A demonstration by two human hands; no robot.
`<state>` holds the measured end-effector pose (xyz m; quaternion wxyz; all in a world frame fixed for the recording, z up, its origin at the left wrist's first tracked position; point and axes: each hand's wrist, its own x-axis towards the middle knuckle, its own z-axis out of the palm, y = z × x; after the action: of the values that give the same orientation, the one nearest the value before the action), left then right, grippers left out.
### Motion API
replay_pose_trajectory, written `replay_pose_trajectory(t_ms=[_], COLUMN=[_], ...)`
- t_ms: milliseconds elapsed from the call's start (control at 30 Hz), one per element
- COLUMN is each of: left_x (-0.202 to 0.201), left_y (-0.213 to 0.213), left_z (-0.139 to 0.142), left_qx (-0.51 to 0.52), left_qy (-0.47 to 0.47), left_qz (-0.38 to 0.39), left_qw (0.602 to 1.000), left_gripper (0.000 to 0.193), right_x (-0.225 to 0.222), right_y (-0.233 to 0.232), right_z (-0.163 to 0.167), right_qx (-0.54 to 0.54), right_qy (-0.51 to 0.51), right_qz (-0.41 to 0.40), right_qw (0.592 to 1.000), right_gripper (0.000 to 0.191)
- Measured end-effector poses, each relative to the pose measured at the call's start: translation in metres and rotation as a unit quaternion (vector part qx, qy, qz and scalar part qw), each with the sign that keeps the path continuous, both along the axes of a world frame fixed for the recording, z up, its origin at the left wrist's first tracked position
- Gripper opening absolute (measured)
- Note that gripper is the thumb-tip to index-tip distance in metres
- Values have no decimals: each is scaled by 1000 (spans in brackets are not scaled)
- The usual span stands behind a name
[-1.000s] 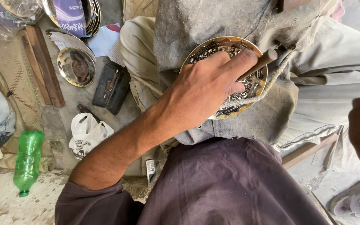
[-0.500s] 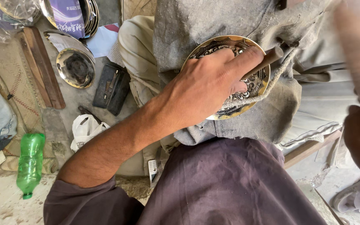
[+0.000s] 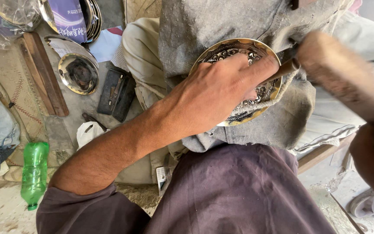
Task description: The person sits on the floor with a decorated brass plate resting on a cloth-covered sandbag on their lap. They hold a metal punch against the plate's embossed pattern with one hand and repeatedly strike the punch with a wooden mallet held in the other hand, repositioning the punch around the design as they work.
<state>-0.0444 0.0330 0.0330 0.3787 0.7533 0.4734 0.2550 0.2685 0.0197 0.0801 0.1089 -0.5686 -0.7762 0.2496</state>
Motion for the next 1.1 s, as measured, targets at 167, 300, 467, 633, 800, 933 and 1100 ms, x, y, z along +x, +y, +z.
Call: replay_pose_trajectory(t_ms=[167,300,467,633,800,933,1100], left_x=[0,0,-3,-3,-7,-5,-7], left_y=[5,7,8,14,19,25,28], left_z=[-5,-7,-7,-6,0,1,2], left_qx=[-10,7,-13,14,3,-6,-29], left_qy=[12,16,32,19,38,17,20], left_qz=[-30,-37,-61,-60,-84,-90,-96], left_qw=[999,999,998,998,996,996,995], left_gripper=[42,46,47,45,44,39,33], right_x=[0,0,-2,-3,-4,-4,-3], right_y=[-2,-5,-9,-15,-20,-24,-28], right_z=[2,1,-2,-1,-3,-4,-4], right_qx=[-14,-18,-21,-21,-19,-16,-21], right_qy=[0,0,6,12,18,28,39], right_qz=[-18,-27,-41,-57,-72,-80,-99], right_qw=[1000,999,999,998,997,996,994], right_gripper=[37,37,36,35,34,33,32])
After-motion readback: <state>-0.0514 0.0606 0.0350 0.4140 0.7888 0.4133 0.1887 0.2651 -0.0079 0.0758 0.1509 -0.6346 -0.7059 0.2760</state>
